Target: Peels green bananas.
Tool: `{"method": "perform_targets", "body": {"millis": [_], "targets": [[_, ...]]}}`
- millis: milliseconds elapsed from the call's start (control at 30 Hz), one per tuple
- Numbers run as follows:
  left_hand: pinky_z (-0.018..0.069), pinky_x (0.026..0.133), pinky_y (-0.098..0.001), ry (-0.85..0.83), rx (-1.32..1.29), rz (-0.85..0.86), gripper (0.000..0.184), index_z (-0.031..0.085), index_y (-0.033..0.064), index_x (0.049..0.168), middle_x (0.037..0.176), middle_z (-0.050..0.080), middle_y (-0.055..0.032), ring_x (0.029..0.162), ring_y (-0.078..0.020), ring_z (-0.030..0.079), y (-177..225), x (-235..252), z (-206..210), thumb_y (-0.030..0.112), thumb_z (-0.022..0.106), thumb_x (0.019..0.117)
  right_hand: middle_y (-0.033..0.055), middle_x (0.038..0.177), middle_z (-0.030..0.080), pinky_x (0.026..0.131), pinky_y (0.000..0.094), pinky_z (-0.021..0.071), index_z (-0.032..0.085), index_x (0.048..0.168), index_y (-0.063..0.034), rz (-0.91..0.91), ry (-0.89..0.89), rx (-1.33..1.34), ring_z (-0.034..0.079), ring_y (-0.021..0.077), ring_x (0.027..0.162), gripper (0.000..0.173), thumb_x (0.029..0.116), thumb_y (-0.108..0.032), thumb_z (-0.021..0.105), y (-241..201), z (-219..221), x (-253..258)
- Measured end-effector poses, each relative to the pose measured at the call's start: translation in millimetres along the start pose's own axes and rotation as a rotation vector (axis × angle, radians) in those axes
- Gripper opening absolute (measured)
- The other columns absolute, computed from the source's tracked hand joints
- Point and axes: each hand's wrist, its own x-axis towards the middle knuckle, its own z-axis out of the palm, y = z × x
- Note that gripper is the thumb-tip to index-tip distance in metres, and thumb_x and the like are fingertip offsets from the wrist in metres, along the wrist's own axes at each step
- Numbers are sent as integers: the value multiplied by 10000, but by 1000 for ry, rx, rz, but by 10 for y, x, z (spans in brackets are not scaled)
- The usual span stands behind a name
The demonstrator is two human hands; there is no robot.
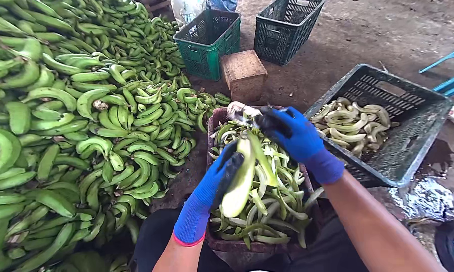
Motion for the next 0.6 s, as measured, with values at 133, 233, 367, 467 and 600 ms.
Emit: {"method": "perform_targets", "body": {"millis": [133,233,367,467,600], "targets": [[562,845,-248,208,-95,14,441,421,54,1477,1130,661,-40,951,-56,655,-158,132,-80,232,367,1078,192,1180,659,863,586,539,637,1400,-172,-40,-49,24,652,367,1042,550,869,-306,700,-29,61,-132],[558,869,-281,570,-269,192,427,392,53,1482,1167,643,-61,991,-85,653,-204,268,-118,241,342,1102,164,1144,697,830,565,546,701,1333,-220,-193,-147,47,673,353,1022,500,884,-438,670,-210,265,-344],[578,847,-255,719,-294,346,399,356,98,1476,1129,637,-4,966,-50,665,-64,288,-71,233,363,1100,177,1130,703,790,565,540,743,1268,-210,-263,-70,-25,679,381,1003,473,876,-459,647,-252,277,-279],[562,808,-222,421,-163,200,361,455,66,1404,1054,652,14,910,-15,643,-95,141,-61,181,347,1079,198,1168,676,821,593,536,685,1350,-179,-150,-102,23,664,390,1024,507,874,-351,694,-159,122,-106],[506,934,-193,-206,146,-27,520,397,-28,1485,1251,621,-70,1040,17,606,19,14,-4,256,422,1051,148,1266,670,902,615,519,610,1429,-177,26,-246,124,663,338,1098,440,990,-202,596,10,15,38]]}}
